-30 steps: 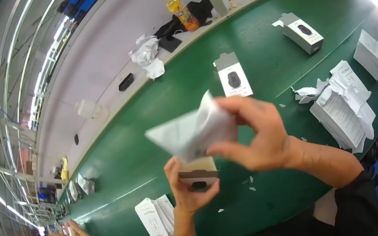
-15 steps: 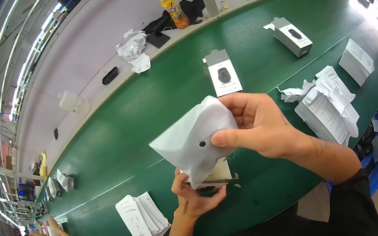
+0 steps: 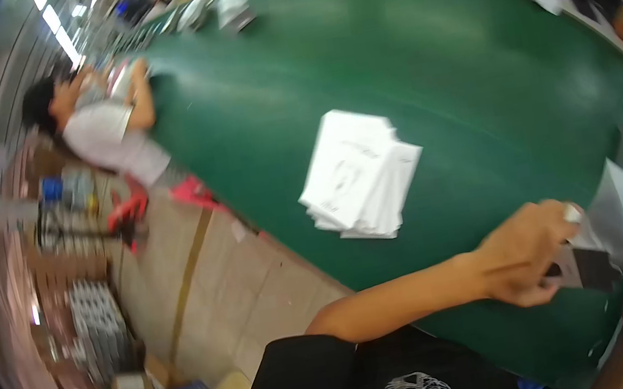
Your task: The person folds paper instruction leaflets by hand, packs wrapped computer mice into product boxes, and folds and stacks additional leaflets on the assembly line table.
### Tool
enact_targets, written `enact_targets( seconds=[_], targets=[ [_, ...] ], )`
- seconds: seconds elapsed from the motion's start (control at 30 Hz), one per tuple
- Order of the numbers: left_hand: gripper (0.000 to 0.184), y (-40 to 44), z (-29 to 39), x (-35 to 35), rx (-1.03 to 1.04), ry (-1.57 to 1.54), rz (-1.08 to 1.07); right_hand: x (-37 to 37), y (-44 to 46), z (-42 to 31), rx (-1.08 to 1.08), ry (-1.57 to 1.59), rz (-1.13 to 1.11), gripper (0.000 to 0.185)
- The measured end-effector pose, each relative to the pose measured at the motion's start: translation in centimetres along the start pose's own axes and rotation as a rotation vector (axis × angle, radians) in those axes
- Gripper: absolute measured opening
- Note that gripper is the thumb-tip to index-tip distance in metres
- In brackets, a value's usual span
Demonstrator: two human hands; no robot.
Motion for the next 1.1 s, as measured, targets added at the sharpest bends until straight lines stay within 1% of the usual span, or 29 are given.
enact_targets(
  seconds=[0.03,0.07,0.1,0.13,0.2,0.23,0.33,0.4,0.43,0.47,0.5,0.57,0.6,0.63,0.67,0.77,0.8,0.9,0.93,1.03,1.07,1.1],
  targets=[
    [0.076,-0.1,-0.3,-0.3,-0.012,0.039,0.047,0.0,0.5,-0.4,-0.061,-0.035,-0.053,0.062],
    [0.078,-0.1,0.0,-0.4,0.034,0.022,0.101,-0.1,1.2,-0.7,-0.077,-0.029,-0.089,0.062],
    [0.080,0.0,0.2,-0.8,0.091,0.001,0.145,-0.3,1.8,-0.5,0.000,0.059,-0.091,0.062],
    [0.080,0.3,0.2,-1.2,0.098,0.017,0.162,-0.2,2.4,-0.4,0.085,0.144,-0.089,0.063],
    [0.082,-0.1,0.2,-0.9,0.050,0.081,0.101,0.1,2.8,0.0,0.178,0.210,-0.090,0.063],
    [0.083,0.0,0.4,-0.9,0.023,0.098,0.063,0.1,2.8,-0.1,0.172,0.192,-0.021,0.063],
    [0.081,-0.5,0.3,-2.1,-0.012,0.089,0.089,-0.8,1.7,-0.6,0.124,0.153,0.181,0.061],
    [0.081,-0.3,0.4,-2.4,-0.003,0.014,0.073,-0.6,-0.8,-0.5,0.144,0.283,0.213,0.058],
    [0.080,-0.3,0.4,-2.6,0.022,-0.056,0.049,1.9,-1.3,-1.6,0.142,0.371,0.124,0.058],
    [0.081,-0.1,0.5,-2.3,0.028,-0.038,-0.025,4.2,-1.7,-2.7,0.147,0.457,0.033,0.058],
    [0.085,0.5,1.0,-2.3,0.050,-0.052,-0.086,6.7,-1.2,-3.9,0.197,0.405,-0.036,0.058],
    [0.087,0.4,1.6,-2.5,0.131,-0.016,-0.018,8.3,-1.4,-3.9,0.323,0.534,0.004,0.061],
    [0.087,0.2,1.1,-1.6,0.174,-0.087,-0.052,8.5,-1.3,-4.2,0.347,0.498,0.028,0.061],
    [0.082,-0.3,0.3,-1.6,0.174,-0.117,0.023,8.4,-1.4,-4.2,0.390,0.480,0.025,0.062],
    [0.078,-0.5,-0.2,-1.7,0.164,-0.128,0.100,7.4,-1.4,-4.2,0.378,0.487,0.060,0.062],
    [0.082,-1.2,0.1,-1.7,0.128,-0.081,0.073,6.8,-1.8,-4.4,0.334,0.238,0.005,0.059],
    [0.085,-1.2,0.0,-1.5,0.106,-0.058,0.078,6.5,-1.9,-4.9,0.330,0.242,0.017,0.059],
    [0.087,-0.9,-0.1,-1.1,0.122,-0.082,0.065,7.0,-2.3,-8.5,-0.107,-0.354,-0.299,0.056],
    [0.088,-0.9,-0.1,-1.0,0.127,-0.089,0.059,6.9,-2.1,-8.8,-0.107,-0.353,-0.294,0.056],
    [0.090,-0.5,0.4,-0.7,0.124,-0.026,0.020,7.8,-1.9,-10.2,-0.355,-0.518,-0.353,0.056],
    [0.091,-0.3,0.5,-0.4,0.123,0.005,0.004,7.9,-1.6,-10.7,-0.354,-0.523,-0.339,0.056],
    [0.091,-0.3,0.6,-0.2,0.130,-0.003,-0.004,8.4,-1.4,-10.9,-0.305,-0.564,-0.387,0.056]
  ],
)
Point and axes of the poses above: each hand's wrist, its own y-axis towards the middle knuckle, its own x-axis out of the palm, z = x × y, the point moved 5 cm from there along y, towards the middle knuckle, and after that the axes turned 13 degrees about z, right-handed, at the moved point
